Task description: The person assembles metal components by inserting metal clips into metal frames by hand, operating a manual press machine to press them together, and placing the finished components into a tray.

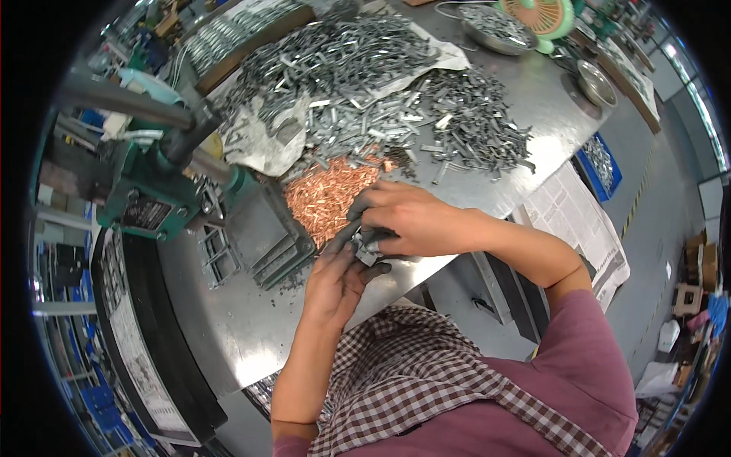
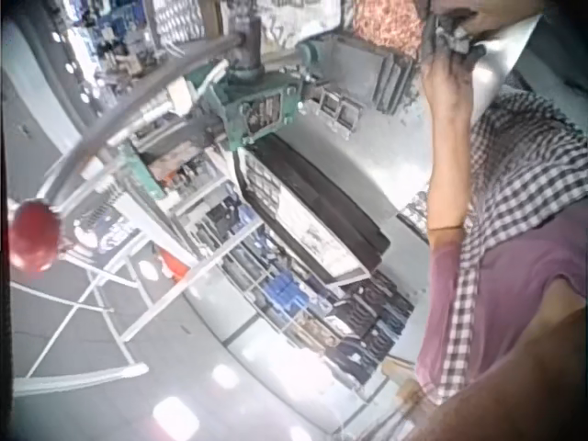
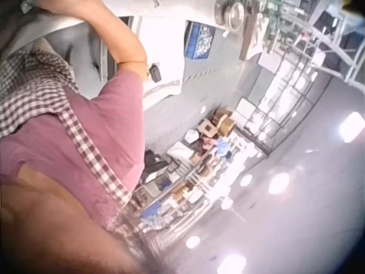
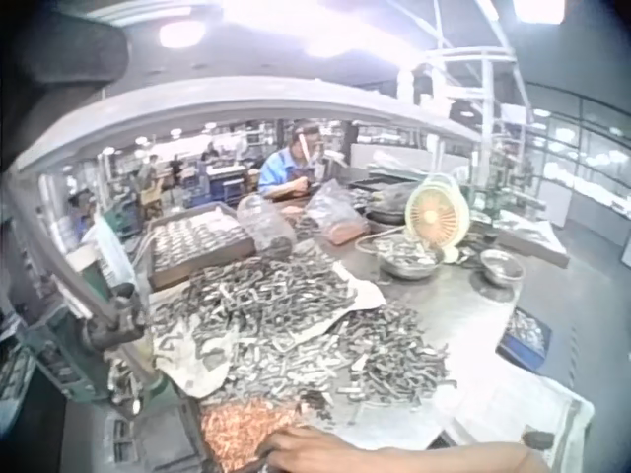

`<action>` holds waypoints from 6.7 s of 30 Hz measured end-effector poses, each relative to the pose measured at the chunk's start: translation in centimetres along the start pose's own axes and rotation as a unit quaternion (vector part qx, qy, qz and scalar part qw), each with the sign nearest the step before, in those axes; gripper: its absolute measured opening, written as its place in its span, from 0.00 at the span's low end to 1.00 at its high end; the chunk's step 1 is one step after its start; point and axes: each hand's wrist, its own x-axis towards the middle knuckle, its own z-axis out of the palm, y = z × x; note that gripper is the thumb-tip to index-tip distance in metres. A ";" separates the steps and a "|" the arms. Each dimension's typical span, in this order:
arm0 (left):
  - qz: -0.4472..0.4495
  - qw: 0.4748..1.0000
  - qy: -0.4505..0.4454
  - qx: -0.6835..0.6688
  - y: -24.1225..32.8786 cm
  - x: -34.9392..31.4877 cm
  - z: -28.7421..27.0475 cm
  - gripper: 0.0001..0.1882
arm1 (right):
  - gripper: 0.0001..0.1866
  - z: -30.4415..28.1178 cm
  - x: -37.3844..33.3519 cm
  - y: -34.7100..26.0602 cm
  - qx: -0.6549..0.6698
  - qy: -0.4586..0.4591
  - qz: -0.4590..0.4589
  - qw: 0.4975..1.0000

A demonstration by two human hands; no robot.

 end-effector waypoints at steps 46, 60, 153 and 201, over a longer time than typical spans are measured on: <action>0.003 0.996 0.005 0.095 2.3 -2.8 -1.7 0.17 | 0.18 -1.5 -3.6 2.3 -0.140 -0.062 -0.025 0.988; 0.000 0.998 0.005 0.061 2.9 -2.9 -0.5 0.18 | 0.21 -1.6 2.1 -2.5 0.019 -0.016 -0.169 0.985; 0.307 0.815 0.212 0.444 0.9 -4.8 -1.4 0.24 | 0.23 3.1 2.7 -6.4 -0.236 0.040 -0.149 0.959; 0.165 0.981 0.096 0.025 4.1 -4.7 -2.1 0.24 | 0.11 2.5 4.1 -3.6 0.279 0.086 0.041 0.956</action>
